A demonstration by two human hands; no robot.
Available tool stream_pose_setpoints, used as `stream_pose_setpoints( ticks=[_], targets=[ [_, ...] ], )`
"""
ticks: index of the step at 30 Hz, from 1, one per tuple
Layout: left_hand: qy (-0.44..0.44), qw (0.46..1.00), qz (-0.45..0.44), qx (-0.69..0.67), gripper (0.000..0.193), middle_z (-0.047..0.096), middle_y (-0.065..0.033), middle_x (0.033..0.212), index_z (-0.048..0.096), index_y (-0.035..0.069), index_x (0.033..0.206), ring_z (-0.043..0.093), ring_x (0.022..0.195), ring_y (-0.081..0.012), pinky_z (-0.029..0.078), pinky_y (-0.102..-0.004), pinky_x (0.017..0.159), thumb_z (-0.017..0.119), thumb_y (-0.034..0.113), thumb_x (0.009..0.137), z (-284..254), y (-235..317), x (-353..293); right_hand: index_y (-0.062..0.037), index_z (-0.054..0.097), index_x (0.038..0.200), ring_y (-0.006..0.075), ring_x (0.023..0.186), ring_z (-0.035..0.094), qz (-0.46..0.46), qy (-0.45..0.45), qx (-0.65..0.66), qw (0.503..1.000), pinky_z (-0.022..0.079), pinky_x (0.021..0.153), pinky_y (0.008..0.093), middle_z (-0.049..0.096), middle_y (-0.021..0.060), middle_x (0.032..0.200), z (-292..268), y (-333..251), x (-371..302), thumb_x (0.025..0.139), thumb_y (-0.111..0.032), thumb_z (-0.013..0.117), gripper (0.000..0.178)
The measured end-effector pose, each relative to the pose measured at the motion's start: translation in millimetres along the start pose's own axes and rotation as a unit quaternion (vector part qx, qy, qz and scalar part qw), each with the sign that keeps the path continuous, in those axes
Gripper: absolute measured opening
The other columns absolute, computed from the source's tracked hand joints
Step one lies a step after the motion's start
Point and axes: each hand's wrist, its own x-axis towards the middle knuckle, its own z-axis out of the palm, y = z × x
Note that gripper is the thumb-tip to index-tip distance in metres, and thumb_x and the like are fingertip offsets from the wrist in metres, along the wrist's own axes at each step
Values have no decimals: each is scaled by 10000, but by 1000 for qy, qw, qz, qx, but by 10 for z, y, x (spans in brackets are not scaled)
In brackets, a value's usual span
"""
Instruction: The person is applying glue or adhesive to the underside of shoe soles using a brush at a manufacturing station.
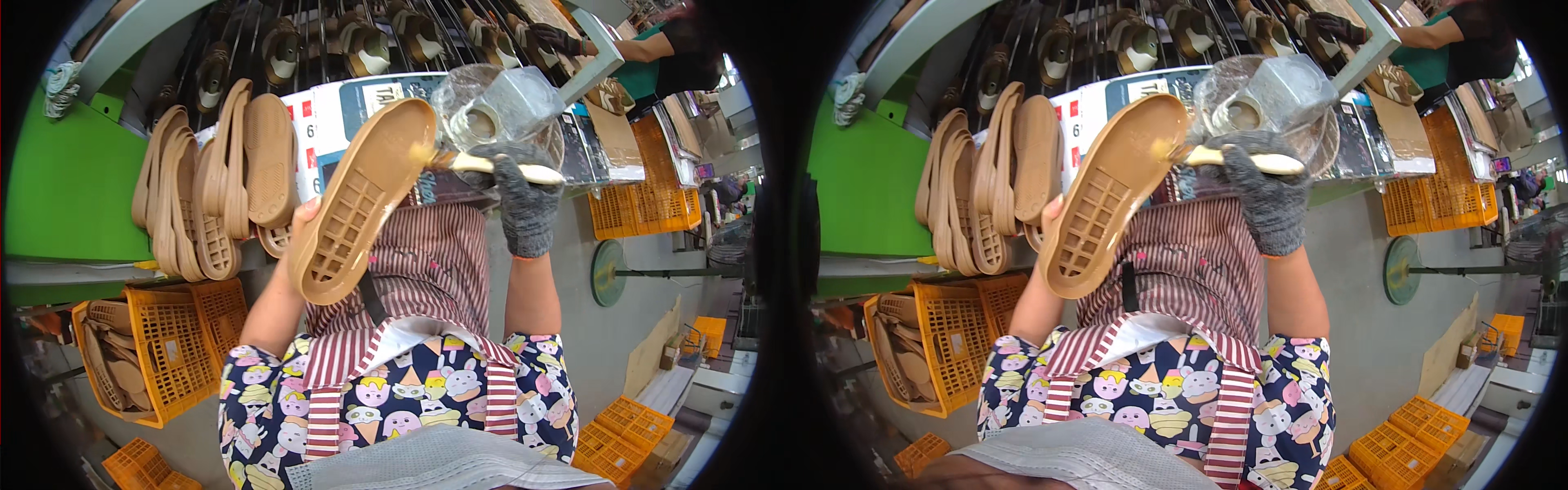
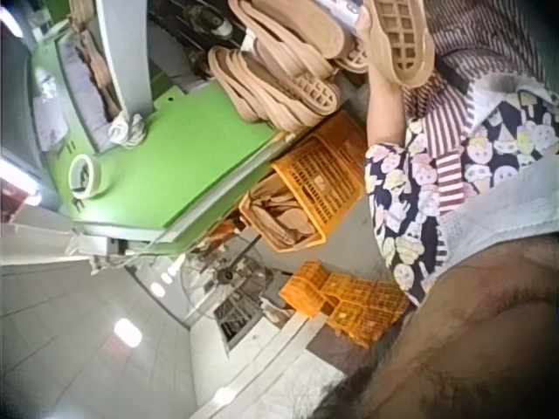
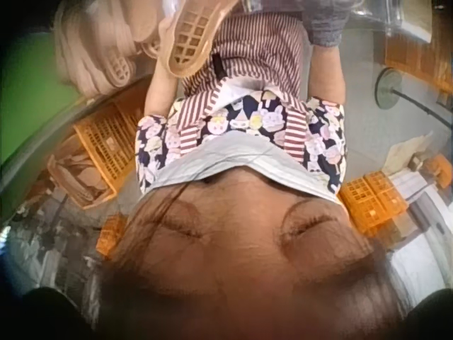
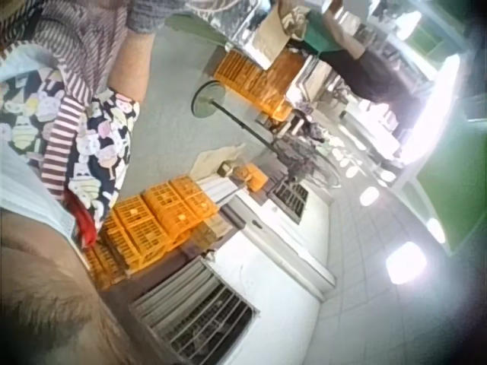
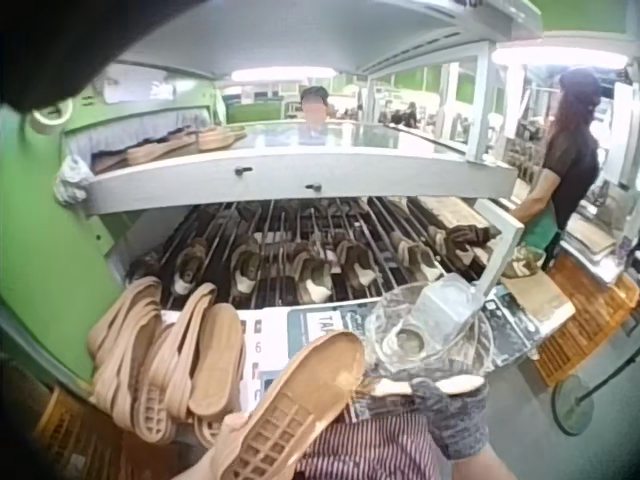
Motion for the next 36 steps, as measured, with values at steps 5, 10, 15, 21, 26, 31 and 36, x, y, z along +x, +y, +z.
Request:
stream_pose_setpoints(
  ticks=[5,10,15,21,26,31,36],
  targets=[
    [10,995,8,-98,737,558,-275,1042,410,-19,1262,631,781,-327,561,-386,632,406,556,801,173,-175,62,8,639,914,124,831,613,93,106,136,981,497,760,251,661,73,921,224,171,21,806,-42,639,119],
    [-49,995,43,-76,726,530,-271,1026,410,2,1266,567,813,-303,488,-327,473,429,572,817,195,-244,77,2,637,910,142,834,627,49,106,75,990,493,770,263,666,83,911,466,302,47,770,-46,677,154],
    [25,997,17,-69,685,548,-281,930,437,2,1232,567,620,-301,457,-310,410,369,563,845,268,-208,63,2,639,950,185,874,632,-105,11,-4,994,498,795,297,662,107,947,538,181,-29,789,-53,654,170],
    [-11,998,38,-52,594,549,-274,963,458,30,1202,539,536,-275,449,-346,437,371,513,866,183,-150,115,-33,645,941,205,860,645,-136,-128,27,982,517,784,309,663,103,939,522,32,-138,731,-52,704,220],
    [-223,948,105,-203,542,512,-288,1119,352,34,1326,556,592,-219,406,-257,551,420,383,918,87,-191,185,8,613,974,229,923,613,-136,40,195,971,496,810,326,638,151,999,291,-31,-92,799,-31,636,180],
    [-257,861,57,-435,506,471,-251,1188,321,67,1366,545,686,-145,402,-239,632,472,253,921,-8,-173,223,3,601,961,95,658,531,-13,303,84,949,422,554,212,618,58,852,183,-58,-176,827,-108,622,175],
    [-208,871,71,-440,516,496,-226,1122,219,58,1402,563,648,-153,400,-260,617,405,223,950,77,-151,177,8,596,971,118,694,555,-26,284,10,958,446,589,227,622,71,884,172,-46,-198,847,-89,593,157]
  ],
)
